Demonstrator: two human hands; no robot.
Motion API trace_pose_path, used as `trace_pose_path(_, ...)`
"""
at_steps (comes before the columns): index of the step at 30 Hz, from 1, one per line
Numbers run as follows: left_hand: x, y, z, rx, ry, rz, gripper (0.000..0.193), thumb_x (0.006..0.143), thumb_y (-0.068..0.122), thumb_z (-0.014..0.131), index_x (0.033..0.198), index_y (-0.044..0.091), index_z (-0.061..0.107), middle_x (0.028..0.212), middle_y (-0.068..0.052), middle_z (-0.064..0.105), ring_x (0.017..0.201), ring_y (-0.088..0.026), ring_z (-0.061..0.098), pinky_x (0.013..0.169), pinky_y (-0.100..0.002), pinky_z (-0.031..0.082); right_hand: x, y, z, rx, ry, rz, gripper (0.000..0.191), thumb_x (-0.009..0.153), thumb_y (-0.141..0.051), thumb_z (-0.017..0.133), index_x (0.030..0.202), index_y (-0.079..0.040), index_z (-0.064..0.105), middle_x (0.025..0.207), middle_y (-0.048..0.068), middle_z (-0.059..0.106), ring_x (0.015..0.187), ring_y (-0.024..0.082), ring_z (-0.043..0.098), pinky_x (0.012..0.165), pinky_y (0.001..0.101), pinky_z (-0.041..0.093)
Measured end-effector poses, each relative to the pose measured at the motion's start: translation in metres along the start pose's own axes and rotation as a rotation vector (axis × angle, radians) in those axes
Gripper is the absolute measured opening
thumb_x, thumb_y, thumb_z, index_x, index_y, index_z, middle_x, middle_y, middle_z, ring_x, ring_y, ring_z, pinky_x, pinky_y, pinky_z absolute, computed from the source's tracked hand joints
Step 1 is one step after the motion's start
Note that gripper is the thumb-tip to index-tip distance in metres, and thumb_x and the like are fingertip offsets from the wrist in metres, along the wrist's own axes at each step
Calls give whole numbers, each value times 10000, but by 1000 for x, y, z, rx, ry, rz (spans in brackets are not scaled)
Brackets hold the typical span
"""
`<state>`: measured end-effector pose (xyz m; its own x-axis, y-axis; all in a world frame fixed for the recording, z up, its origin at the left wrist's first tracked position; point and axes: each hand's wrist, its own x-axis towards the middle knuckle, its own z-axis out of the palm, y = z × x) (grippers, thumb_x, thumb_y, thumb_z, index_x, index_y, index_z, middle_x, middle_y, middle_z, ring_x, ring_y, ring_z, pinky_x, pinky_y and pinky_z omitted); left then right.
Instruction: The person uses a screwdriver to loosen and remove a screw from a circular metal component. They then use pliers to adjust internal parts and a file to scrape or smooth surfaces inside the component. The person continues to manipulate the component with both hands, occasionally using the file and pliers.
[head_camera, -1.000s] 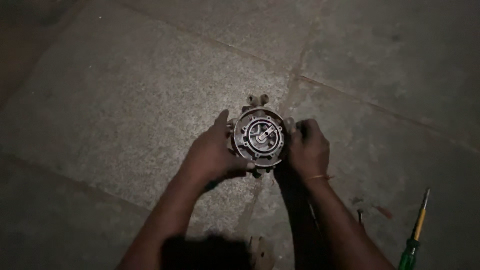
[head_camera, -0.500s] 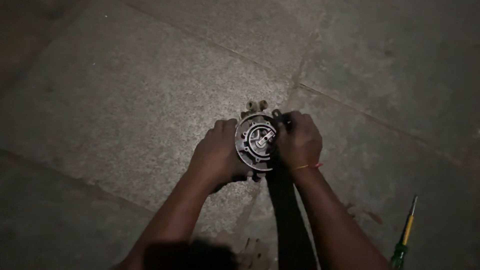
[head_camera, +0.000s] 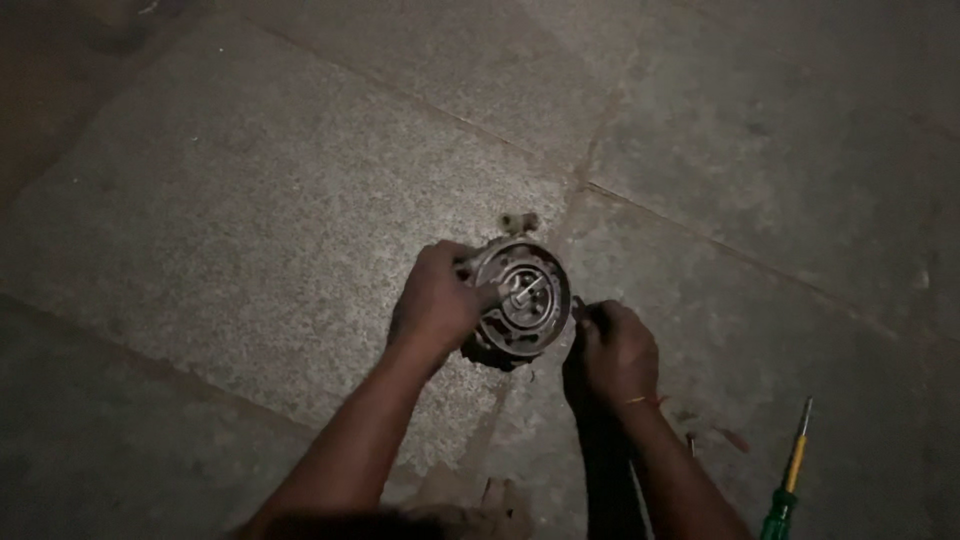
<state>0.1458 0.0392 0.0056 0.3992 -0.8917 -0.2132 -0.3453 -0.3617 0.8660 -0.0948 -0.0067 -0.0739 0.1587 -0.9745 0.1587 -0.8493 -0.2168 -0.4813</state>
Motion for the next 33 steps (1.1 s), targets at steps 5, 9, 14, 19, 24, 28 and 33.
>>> trace_pose_path(5,-15,17,-8,62,-1,266,402,826,209,774,1188,83,652,1162,-102,584,1053,-276,678,878,-409,556,5,10,-7,60,48,164,235,916,-219,664,1091,-67,699,1054,205,732,994,426,694,840,481,544)
trace_pose_path(9,-24,26,-16,213,76,588,474,831,156,766,1281,118,622,1135,-111,610,1033,-323,628,910,-457,525,2,18,-10,-19,36,146,196,908,-209,671,1038,-75,732,1033,196,748,999,424,700,853,490,539)
trace_pose_path(14,-26,32,-20,195,-29,291,814,802,171,756,1541,198,416,1267,-69,573,1158,-335,537,912,-448,514,6,22,-8,12,17,92,225,886,-217,681,1048,-65,718,1017,206,740,970,415,713,838,474,556)
trace_pose_path(19,-19,25,-22,133,59,458,760,739,191,811,1424,88,498,1331,-149,557,1184,-363,550,987,-479,480,-3,18,-7,-4,24,91,235,954,-263,662,1089,-73,690,1001,205,740,957,441,691,807,510,535)
trace_pose_path(24,-14,16,-20,244,77,451,552,760,217,817,1255,78,615,1245,-143,607,1221,-363,546,941,-477,498,-30,10,-5,-17,161,-127,257,899,-232,681,1083,-53,684,1003,242,710,915,457,685,775,507,540)
trace_pose_path(28,-13,14,-17,125,-28,287,521,756,219,792,1240,98,644,1168,-113,655,1068,-296,679,910,-416,543,-30,-6,-13,28,132,-96,200,967,-204,651,1094,-51,672,1015,212,729,931,436,695,794,483,544)
trace_pose_path(33,-14,15,-13,135,72,407,484,743,220,826,1190,98,687,1094,-128,692,1003,-332,689,860,-436,546,1,-65,-41,226,58,111,248,948,-297,720,1052,-72,703,790,174,734,732,348,759,699,419,567)
